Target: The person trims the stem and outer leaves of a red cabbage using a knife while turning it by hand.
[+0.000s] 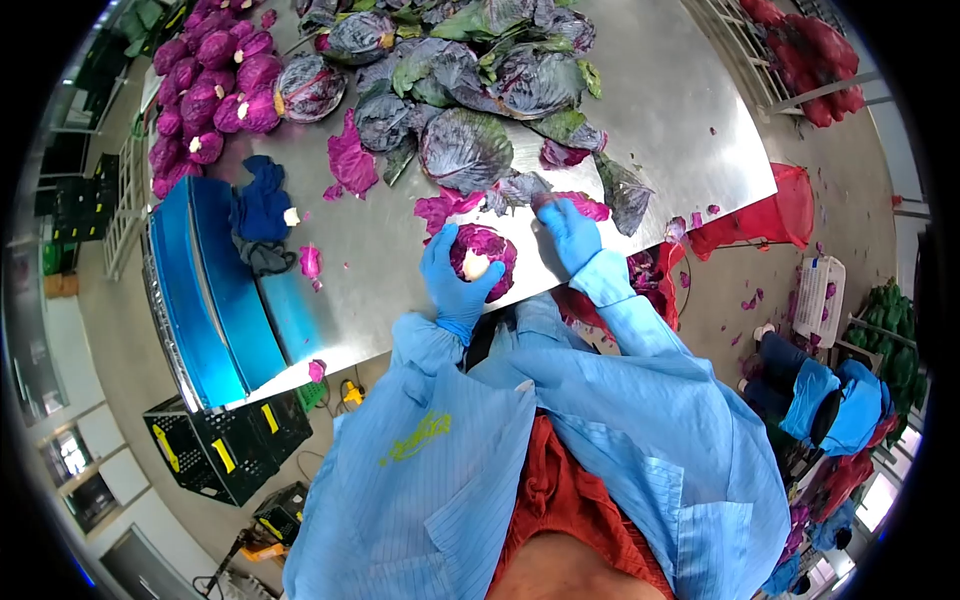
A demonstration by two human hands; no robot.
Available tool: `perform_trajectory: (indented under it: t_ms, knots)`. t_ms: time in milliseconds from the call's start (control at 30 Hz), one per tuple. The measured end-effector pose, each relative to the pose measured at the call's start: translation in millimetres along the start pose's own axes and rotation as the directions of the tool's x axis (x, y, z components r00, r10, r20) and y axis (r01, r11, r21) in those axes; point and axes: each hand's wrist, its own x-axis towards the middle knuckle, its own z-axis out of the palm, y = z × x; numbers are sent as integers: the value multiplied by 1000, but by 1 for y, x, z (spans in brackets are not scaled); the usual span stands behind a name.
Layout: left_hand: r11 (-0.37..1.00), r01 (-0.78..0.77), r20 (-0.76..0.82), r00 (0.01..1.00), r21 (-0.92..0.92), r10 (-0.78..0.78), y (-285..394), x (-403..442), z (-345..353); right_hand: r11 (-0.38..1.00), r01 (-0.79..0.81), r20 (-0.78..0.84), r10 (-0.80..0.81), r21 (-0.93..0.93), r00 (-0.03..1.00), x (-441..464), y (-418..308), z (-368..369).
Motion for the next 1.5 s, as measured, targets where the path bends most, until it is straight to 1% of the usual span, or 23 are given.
perform_trajectory:
  t_ms: [33, 67, 133, 200, 233, 267, 333, 367, 400, 433, 467, 533, 600, 633, 733, 767, 867, 933, 1067, 1133, 1233, 1333, 1500]
  knots:
    - [1000, -22, 7, 1000, -17, 22, -1, 1, 1, 984, 98, -3, -99, 151, 995, 0, -11, 0]
    - [999, -41, 12, 999, -31, 42, -2, 1, 1, 994, -65, 135, 52, 87, 989, 0, -24, -2]
    - [998, -32, 32, 999, -46, 34, -6, 0, -2, 978, -64, 201, 23, 197, 979, 5, -26, 16]
    - [998, -41, 67, 997, -37, 44, -9, -1, -7, 987, -58, 256, 18, 152, 967, 11, -16, 42]
    - [996, -54, 82, 995, -68, 60, -10, -3, -11, 974, -137, 302, 78, 179, 950, 11, -13, 48]
    - [993, -67, 95, 993, -101, 76, -12, -6, -14, 944, -251, 410, 146, 216, 900, 9, -8, 48]
    - [988, -79, 115, 989, -134, 95, -10, -8, -21, 851, -466, 616, 237, 241, 751, 6, -24, 28]
    - [988, -76, 129, 987, -134, 93, -7, -12, -26, 839, -456, 624, 191, 296, 757, 6, -16, 30]
    - [988, -73, 144, 985, -135, 93, -5, -16, -32, 857, -451, 648, 199, 249, 736, 5, -19, 28]
    - [991, -36, 199, 978, -131, 62, -9, -20, -36, 873, -443, 669, 207, 203, 714, 3, -24, 25]
    - [989, 27, 193, 981, -146, 1, -10, -24, -39, 886, -436, 689, 218, 158, 691, 0, -28, 23]
    - [973, 149, 179, 977, -176, -117, -10, -29, -41, 941, -297, 611, 140, 162, 779, -11, -31, 26]
    - [842, 417, 175, 909, -343, -379, -19, -31, -35, 984, -129, 482, 53, 125, 875, -20, -28, 38]
    - [735, 531, 190, 844, -421, -501, -21, -32, -34, 996, 86, 397, -89, 25, 914, -22, -22, 49]
    - [677, 581, 199, 806, -451, -558, -24, -23, -30, 951, 246, 267, -192, -186, 944, -31, -26, 63]
    - [658, 583, 214, 803, -477, -556, -22, -25, -31, 955, 197, 317, -121, -222, 941, -30, -30, 62]
    - [611, 586, 246, 798, -533, -550, -4, -20, -35, 943, 207, 318, -119, -261, 941, -31, -32, 65]
    - [590, 595, 251, 788, -545, -563, -1, -22, -36, 944, 173, 350, -67, -282, 934, -31, -40, 62]
    - [606, 566, 224, 807, -559, -546, -9, -24, -32, 948, 104, 378, 19, -302, 926, -28, -44, 62]
    - [599, 557, 226, 812, -575, -539, -4, -23, -32, 947, 97, 380, 28, -306, 924, -27, -42, 64]
    - [665, 523, 178, 838, -534, -516, -11, -24, -29, 948, 93, 399, 38, -303, 916, -25, -44, 62]
    - [621, 527, 186, 828, -580, -529, -12, -27, -27, 948, 91, 396, 39, -305, 917, -27, -42, 62]
    - [690, 471, 120, 862, -549, -492, -14, -30, -23, 950, 100, 376, 20, -295, 926, -29, -47, 57]
